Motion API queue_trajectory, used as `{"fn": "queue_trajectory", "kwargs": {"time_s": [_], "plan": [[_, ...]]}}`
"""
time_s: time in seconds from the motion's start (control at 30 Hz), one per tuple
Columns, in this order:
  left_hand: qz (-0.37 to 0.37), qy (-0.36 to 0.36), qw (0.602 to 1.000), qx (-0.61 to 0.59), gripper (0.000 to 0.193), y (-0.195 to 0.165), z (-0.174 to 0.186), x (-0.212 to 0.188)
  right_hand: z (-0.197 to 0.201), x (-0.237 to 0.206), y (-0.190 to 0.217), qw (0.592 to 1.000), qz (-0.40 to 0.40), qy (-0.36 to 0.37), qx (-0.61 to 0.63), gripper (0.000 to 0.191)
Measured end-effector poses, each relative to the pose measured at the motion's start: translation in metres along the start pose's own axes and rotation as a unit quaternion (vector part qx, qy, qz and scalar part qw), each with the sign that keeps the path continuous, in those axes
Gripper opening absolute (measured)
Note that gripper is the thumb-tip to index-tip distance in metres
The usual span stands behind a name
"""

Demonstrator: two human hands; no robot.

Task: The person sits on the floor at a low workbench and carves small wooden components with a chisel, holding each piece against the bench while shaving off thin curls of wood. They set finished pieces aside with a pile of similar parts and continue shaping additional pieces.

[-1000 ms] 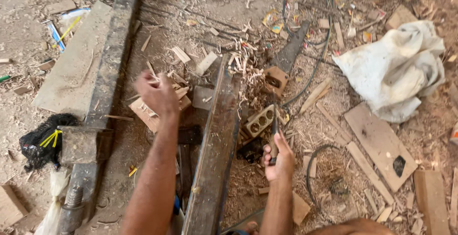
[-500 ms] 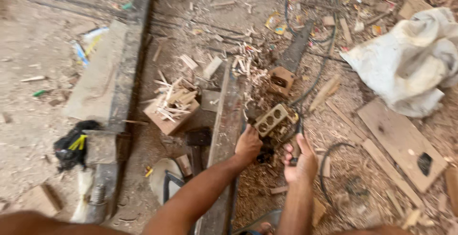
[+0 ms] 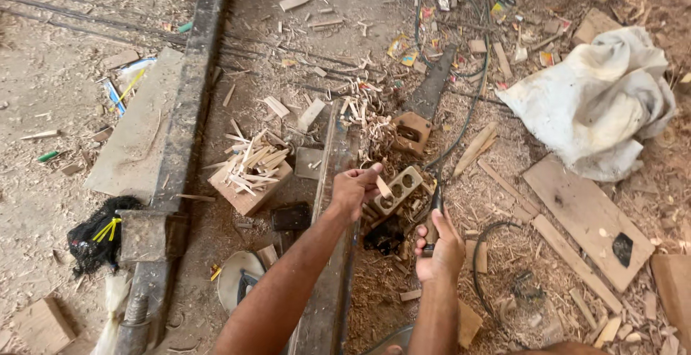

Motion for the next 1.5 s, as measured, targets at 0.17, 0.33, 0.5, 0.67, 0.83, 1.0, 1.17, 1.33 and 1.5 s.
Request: {"fn": "queue_trajectory", "kwargs": {"time_s": [0.17, 0.33, 0.5, 0.67, 0.83, 1.0, 1.17, 1.33, 1.5], "plan": [[0.004, -0.017, 0.989, -0.144, 0.027, -0.013, 0.022, 0.020, -0.019, -0.007, -0.003, 0.999, 0.012, 0.049, -0.003, 0.065], [-0.095, 0.009, 0.989, -0.112, 0.025, -0.028, 0.035, 0.022, -0.027, -0.009, -0.008, 0.998, -0.010, 0.057, -0.008, 0.064], [-0.251, -0.095, 0.957, 0.113, 0.026, -0.043, 0.040, 0.008, -0.031, -0.010, -0.012, 0.998, -0.007, 0.053, -0.026, 0.063], [-0.294, -0.191, 0.913, 0.209, 0.022, -0.032, 0.039, 0.014, -0.032, -0.009, -0.017, 0.997, 0.004, 0.064, -0.046, 0.064], [-0.363, -0.212, 0.886, 0.198, 0.016, 0.004, 0.043, 0.023, -0.036, -0.011, -0.024, 0.995, 0.011, 0.074, -0.060, 0.064], [-0.380, -0.186, 0.861, 0.283, 0.009, 0.029, 0.039, 0.035, -0.043, -0.021, -0.023, 0.984, 0.026, 0.092, -0.153, 0.061], [-0.382, -0.133, 0.835, 0.372, 0.013, 0.037, 0.032, 0.050, -0.055, -0.032, -0.021, 0.944, 0.067, 0.087, -0.311, 0.059], [-0.413, -0.145, 0.811, 0.388, 0.008, 0.042, 0.030, 0.049, -0.065, -0.036, -0.023, 0.906, 0.057, 0.086, -0.411, 0.055], [-0.429, -0.124, 0.802, 0.396, 0.006, 0.037, 0.033, 0.042, -0.067, -0.034, -0.025, 0.895, 0.072, 0.099, -0.428, 0.054]]}}
Point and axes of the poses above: each hand's wrist, its own x-axis towards the middle knuckle, its own z-axis out of the back of the hand, y = z × x, the point moved 1 cm from there along x, towards the middle knuckle, and after that the axes turned 8 degrees about -x, right-handed, at the moved point
